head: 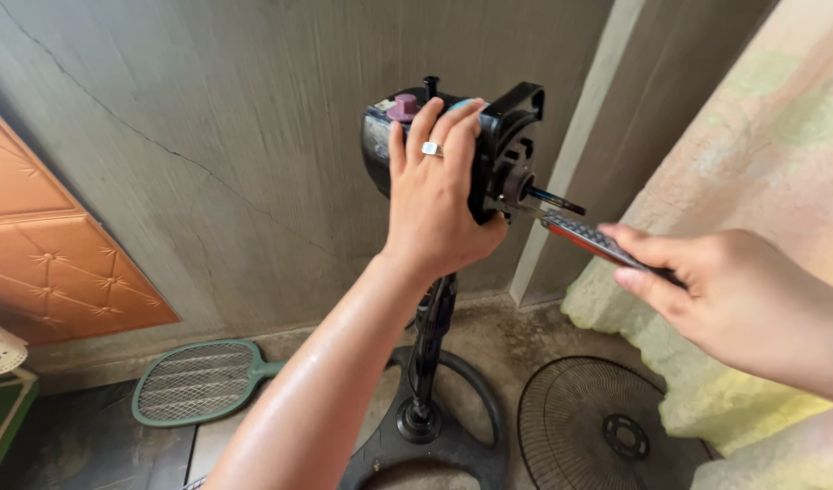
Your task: The person uses a multi-tool to tighten or adjust a screw on the rear hub of a standing fan motor. The fan blades and front cage are removed and placed on the floor nearby. The person holds the motor housing with one hand while turning the tool with the other.
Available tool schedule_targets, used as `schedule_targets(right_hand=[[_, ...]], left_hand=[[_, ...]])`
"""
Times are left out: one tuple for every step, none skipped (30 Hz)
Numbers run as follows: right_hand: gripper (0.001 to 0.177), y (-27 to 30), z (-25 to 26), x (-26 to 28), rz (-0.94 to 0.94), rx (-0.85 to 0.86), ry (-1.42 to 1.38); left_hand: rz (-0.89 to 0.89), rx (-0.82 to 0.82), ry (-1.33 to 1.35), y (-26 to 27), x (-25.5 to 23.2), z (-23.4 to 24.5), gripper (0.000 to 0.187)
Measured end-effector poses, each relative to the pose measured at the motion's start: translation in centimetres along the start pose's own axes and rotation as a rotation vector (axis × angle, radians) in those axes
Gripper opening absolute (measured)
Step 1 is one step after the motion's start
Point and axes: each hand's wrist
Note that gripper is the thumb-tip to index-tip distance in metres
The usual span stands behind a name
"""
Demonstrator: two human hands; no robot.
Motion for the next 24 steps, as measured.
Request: schedule_targets(right_hand=[[0.05, -0.4, 0.1, 0.1, -0.079, 0.078, -0.256], [0.05, -0.8, 0.3, 0.1, -0.1, 0.159, -0.477], [0.049, -1.1, 0.3, -0.3, -0.11, 0.23, -0.646], [0.049, -1.5, 0.4, -0.8, -0.132, 0.299, -0.812], [0.048, -2.1, 0.5, -1.4, -0.139, 0.354, -0.924], [0.047, -2.6, 0.5, -2.1, -0.143, 0.409, -1.038], [0.048, -2.9, 0.5, -3.0, -0.05, 0.572, -1.297], [0.049, -3.3, 0.3, -4.0, 0.048, 0.74, -1.549], [0.052, -3.8, -0.3, -4.7, 0.147, 0.915, -1.795], [0.051, -4.3, -1.4, -5.1, 0.193, 1.054, -2.058], [0.049, -4.5, -2.9, -5.2, 0.243, 1.197, -2.319], [0.048, -4.4, -4.4, -5.1, 0.296, 1.343, -2.579], [0.048, -4.2, -6.3, -4.5, 0.369, 1.381, -2.711], [0.048, -3.8, -8.5, -3.4, 0.446, 1.417, -2.842], [0.047, -3.3, -10.7, -2.1, 0.527, 1.454, -2.974], [0.046, -2.8, -12.7, -0.5, 0.605, 1.459, -3.11], [0.045, -2.5, -14.3, 1.1, 0.693, 1.454, -3.243], [0.044, -2.1, -15.4, 2.5, 0.78, 1.498, -3.282], [0.042, -1.8, -16.3, 3.7, 0.87, 1.545, -3.322], [0.041, -1.6, -16.5, 4.4, 0.963, 1.593, -3.358], [0.041, -1.5, -16.1, 4.5, 0.924, 1.592, -3.288], [0.04, -1.6, -15.4, 4.2, 0.887, 1.59, -3.218], [0.04, -1.7, -14.5, 3.5, 0.852, 1.581, -3.15], [0.039, -1.9, -13.3, 2.4, 0.783, 1.339, -2.906]], left_hand=[[0.006, -0.008, 0.02, 0.1, 0.1, 0.0, 0.09], [0.006, -0.006, 0.014, 0.2, 0.2, 0.0, 0.09], [0.004, -0.002, 0.011, 0.0, 0.3, -0.1, 0.09], [0.003, 0.001, 0.007, 0.0, 0.4, -0.2, 0.09], [0.006, -0.001, 0.003, 0.0, 0.4, -0.2, 0.091], [0.008, -0.004, -0.001, 0.0, 0.5, -0.1, 0.091], [0.012, -0.007, -0.003, 0.0, 0.5, -0.1, 0.092], [0.016, -0.015, 0.002, 0.0, 0.5, -0.1, 0.092], [0.02, -0.022, 0.009, 0.1, 0.5, -0.2, 0.091], [0.025, -0.029, 0.016, 0.1, 0.4, -0.3, 0.091], [0.031, -0.023, 0.018, 0.1, 0.4, -0.2, 0.092], [0.038, -0.017, 0.019, 0.1, 0.4, -0.2, 0.093], [0.043, -0.013, 0.015, 0.0, 0.3, -0.2, 0.095], [0.037, -0.019, 0.017, -0.1, 0.2, -0.2, 0.095], [0.031, -0.022, 0.017, -0.1, 0.0, -0.3, 0.095], [0.025, -0.026, 0.017, -0.2, -0.2, -0.4, 0.095], [0.026, -0.031, 0.017, -0.3, -0.3, -0.4, 0.096], [0.027, -0.036, 0.017, -0.4, -0.5, -0.5, 0.097], [0.028, -0.036, 0.014, -0.4, -0.5, -0.6, 0.098], [0.035, -0.022, 0.015, -0.5, -0.4, -0.5, 0.099], [0.046, -0.004, 0.016, -0.5, -0.1, -0.3, 0.099], [0.057, 0.014, 0.017, -0.5, 0.1, -0.1, 0.1], [0.053, 0.032, 0.008, -0.5, 0.3, 0.0, 0.1], [0.049, 0.05, 0.0, -0.5, 0.5, 0.1, 0.101]])
Point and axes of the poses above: each hand's wrist, its own y-axis away from the middle knuckle, its own z-axis out of the back of the hand, x = y × z, and after that the axes turned 7 degrees about x, right-handed
